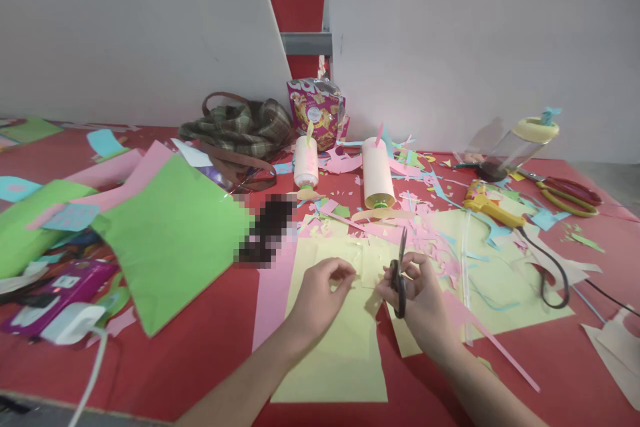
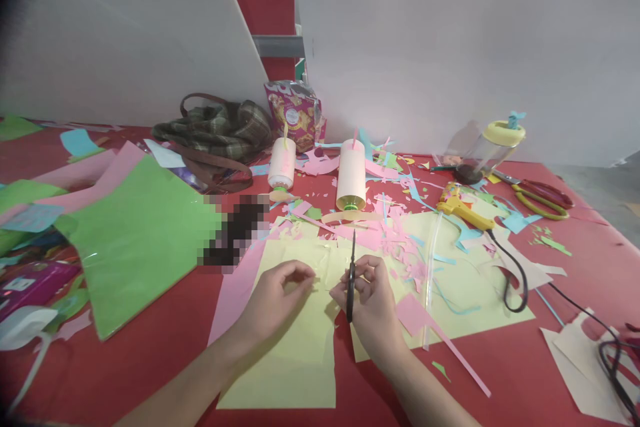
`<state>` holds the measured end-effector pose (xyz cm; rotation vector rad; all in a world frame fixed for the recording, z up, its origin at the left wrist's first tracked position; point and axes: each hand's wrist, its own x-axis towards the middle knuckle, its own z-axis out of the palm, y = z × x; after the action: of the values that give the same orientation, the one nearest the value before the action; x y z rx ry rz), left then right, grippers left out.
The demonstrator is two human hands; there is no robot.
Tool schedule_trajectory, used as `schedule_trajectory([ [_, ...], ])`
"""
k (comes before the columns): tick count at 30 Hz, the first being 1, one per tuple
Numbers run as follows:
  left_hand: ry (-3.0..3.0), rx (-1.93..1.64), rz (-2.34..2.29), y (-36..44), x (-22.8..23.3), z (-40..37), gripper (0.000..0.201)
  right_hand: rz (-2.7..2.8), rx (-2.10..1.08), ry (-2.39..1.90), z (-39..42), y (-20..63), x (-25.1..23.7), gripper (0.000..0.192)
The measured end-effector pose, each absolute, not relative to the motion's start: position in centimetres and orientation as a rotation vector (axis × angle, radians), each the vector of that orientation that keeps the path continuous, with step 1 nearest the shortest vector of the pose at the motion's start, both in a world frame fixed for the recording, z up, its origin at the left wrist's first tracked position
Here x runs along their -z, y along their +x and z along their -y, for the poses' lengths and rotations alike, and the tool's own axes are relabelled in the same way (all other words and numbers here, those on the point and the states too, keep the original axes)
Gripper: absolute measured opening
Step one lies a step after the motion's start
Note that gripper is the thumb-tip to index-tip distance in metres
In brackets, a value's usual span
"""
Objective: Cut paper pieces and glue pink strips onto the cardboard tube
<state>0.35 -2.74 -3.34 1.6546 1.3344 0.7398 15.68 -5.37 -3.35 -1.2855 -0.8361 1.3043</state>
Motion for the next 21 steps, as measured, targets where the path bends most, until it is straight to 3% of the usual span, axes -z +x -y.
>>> schedule_trajectory([
  [10, 1.103, -0.698, -1.174, 2.6, 3.1, 3.7, 0.013, 0.831, -1.270, -1.284, 5.1, 15.9, 3.5, 0.045],
  [21, 1.070, -0.749, -1.178, 2.4, 3.5, 4.3, 0.014, 0.938, -1.247, -1.289, 5.2, 16.0, 4.2, 0.043],
])
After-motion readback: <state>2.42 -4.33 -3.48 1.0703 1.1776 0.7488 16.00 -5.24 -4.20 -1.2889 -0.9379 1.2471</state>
